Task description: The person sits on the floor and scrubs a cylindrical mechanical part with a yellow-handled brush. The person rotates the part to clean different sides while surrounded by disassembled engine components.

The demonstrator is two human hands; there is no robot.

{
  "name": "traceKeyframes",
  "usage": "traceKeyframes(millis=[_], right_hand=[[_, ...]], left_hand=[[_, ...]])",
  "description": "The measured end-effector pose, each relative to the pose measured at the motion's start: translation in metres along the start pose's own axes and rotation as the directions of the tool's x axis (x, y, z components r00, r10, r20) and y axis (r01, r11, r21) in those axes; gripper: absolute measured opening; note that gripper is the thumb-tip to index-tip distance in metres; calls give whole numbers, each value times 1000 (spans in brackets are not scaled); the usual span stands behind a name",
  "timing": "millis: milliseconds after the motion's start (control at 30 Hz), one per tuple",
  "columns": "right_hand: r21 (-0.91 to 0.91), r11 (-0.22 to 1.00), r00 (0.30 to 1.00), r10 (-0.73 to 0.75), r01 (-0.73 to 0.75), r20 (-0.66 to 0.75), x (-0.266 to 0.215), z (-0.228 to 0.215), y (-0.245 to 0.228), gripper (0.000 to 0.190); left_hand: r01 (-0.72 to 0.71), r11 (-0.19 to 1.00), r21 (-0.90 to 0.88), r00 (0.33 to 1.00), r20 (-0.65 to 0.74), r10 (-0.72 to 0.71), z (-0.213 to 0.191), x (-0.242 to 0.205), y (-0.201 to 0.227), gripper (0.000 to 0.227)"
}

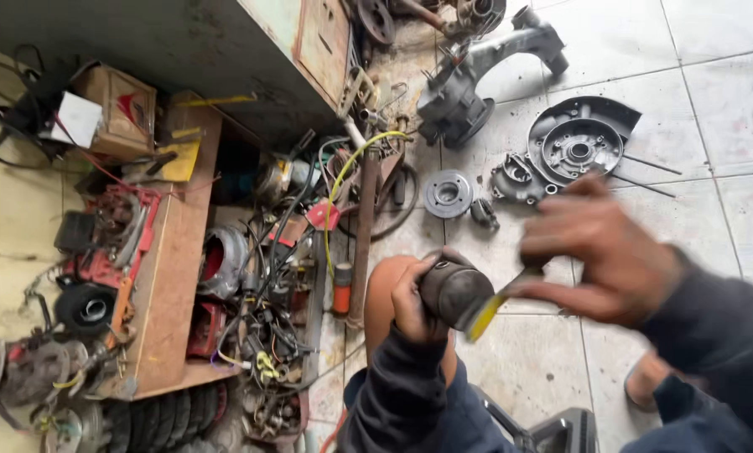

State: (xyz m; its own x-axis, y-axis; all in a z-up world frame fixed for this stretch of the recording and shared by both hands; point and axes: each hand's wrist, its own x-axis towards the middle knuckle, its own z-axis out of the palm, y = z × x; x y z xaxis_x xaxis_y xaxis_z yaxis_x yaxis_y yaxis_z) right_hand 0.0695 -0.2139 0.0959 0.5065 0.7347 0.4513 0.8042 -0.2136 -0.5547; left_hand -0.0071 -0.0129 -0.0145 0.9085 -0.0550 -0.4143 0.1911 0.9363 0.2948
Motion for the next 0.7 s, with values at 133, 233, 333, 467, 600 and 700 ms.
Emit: traceKeyframes(millis=[133, 233, 333, 467, 600, 700], right_hand=[[35, 994, 994, 102, -101, -46, -8, -3, 46, 22], [-71, 995, 990, 58, -67, -127, -7, -11, 35, 21], [-103, 995, 1000, -17, 14, -25, -16, 4, 31, 31], [-448, 886, 991, 134, -124, -11, -15, -8, 18, 39], [-312, 945, 991, 68, -101, -113, -16, -1, 57, 25], [-93, 994, 993, 43, -54, -111, -13, -14, 32, 18]], left_hand=[[-200, 909, 365, 980, 79, 183, 16, -1, 4, 34], [-292, 811, 506, 956, 177, 234, 21, 4, 0, 35], [-225, 856, 465, 969, 14, 247, 16, -7, -3, 29], [-387, 604, 697, 916, 217, 336, 37, -15, 2, 34], [-425, 597, 681, 871, 127, 474, 45, -9, -4, 31], [-413, 595, 690, 898, 200, 393, 34, -14, -1, 31]])
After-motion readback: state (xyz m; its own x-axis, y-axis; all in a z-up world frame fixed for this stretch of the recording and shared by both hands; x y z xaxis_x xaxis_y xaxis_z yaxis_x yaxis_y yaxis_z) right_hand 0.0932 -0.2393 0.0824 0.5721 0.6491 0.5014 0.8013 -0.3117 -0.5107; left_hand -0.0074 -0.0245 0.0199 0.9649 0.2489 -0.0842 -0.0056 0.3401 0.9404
